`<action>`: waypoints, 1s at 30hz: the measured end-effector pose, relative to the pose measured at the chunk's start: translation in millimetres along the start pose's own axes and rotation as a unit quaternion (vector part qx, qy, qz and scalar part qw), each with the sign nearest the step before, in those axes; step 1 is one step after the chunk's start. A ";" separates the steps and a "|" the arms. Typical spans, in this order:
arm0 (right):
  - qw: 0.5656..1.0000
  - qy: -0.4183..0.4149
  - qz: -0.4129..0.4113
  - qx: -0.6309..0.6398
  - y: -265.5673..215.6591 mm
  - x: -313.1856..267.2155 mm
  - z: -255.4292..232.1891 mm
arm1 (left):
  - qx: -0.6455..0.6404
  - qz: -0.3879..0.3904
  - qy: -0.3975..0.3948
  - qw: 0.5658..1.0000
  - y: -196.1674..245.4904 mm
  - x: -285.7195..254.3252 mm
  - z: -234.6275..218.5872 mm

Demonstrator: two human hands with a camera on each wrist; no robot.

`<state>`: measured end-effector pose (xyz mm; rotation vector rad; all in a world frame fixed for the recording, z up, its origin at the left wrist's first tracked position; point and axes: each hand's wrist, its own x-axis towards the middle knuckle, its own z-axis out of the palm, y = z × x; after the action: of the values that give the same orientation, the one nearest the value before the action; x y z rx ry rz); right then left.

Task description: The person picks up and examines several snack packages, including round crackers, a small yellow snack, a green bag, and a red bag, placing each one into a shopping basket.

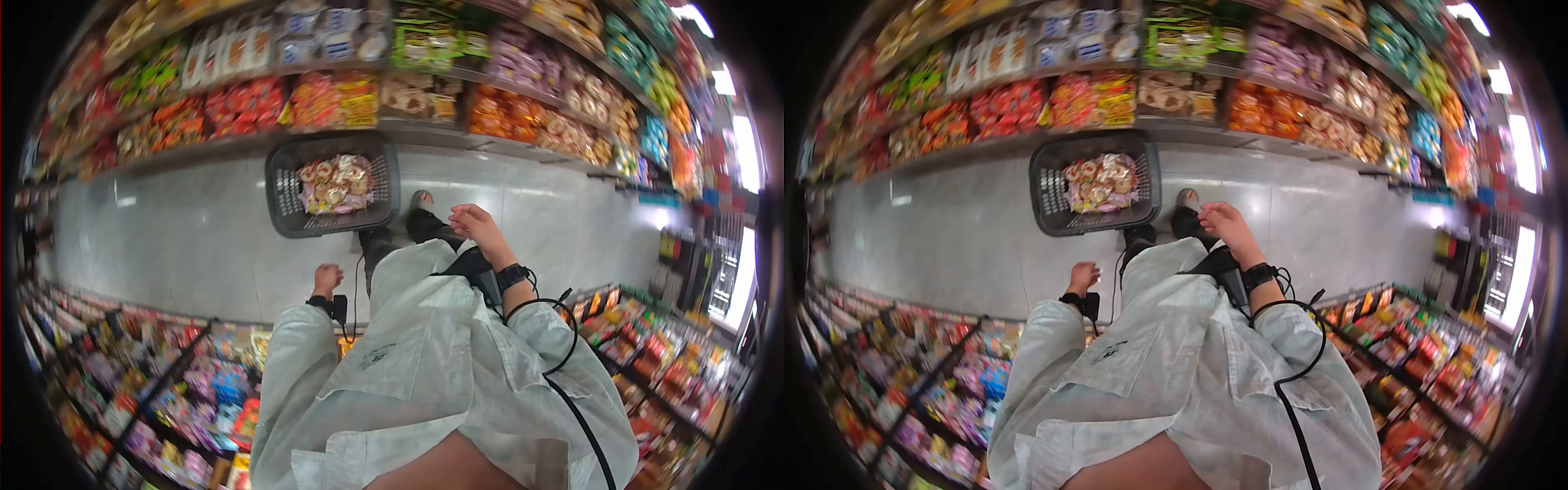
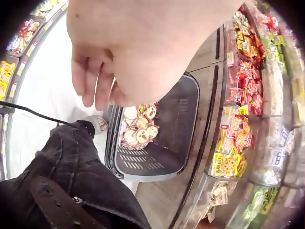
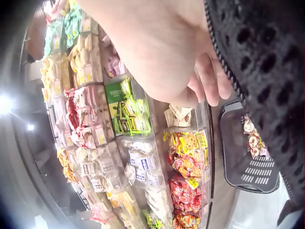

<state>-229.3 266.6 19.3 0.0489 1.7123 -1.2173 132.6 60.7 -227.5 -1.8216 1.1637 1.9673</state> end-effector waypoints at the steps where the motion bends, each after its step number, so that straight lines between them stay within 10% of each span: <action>1: 1.000 0.012 -0.004 0.007 3.3 -6.4 -4.8 | 0.005 -0.020 0.009 1.000 -3.1 4.5 -3.7; 15: 0.989 0.044 -0.053 0.127 54.3 -33.9 -94.9 | 0.085 0.136 -0.024 0.987 118.1 -36.1 108.5; 30: 0.943 0.115 -0.097 0.296 120.3 -74.4 -273.3 | 0.234 0.168 -0.131 0.949 118.4 -106.9 344.1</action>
<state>-314.7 560.8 -9.8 0.4058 1.5088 -1.9058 -176.0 247.7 -110.7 -1.1478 1.7480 1.8053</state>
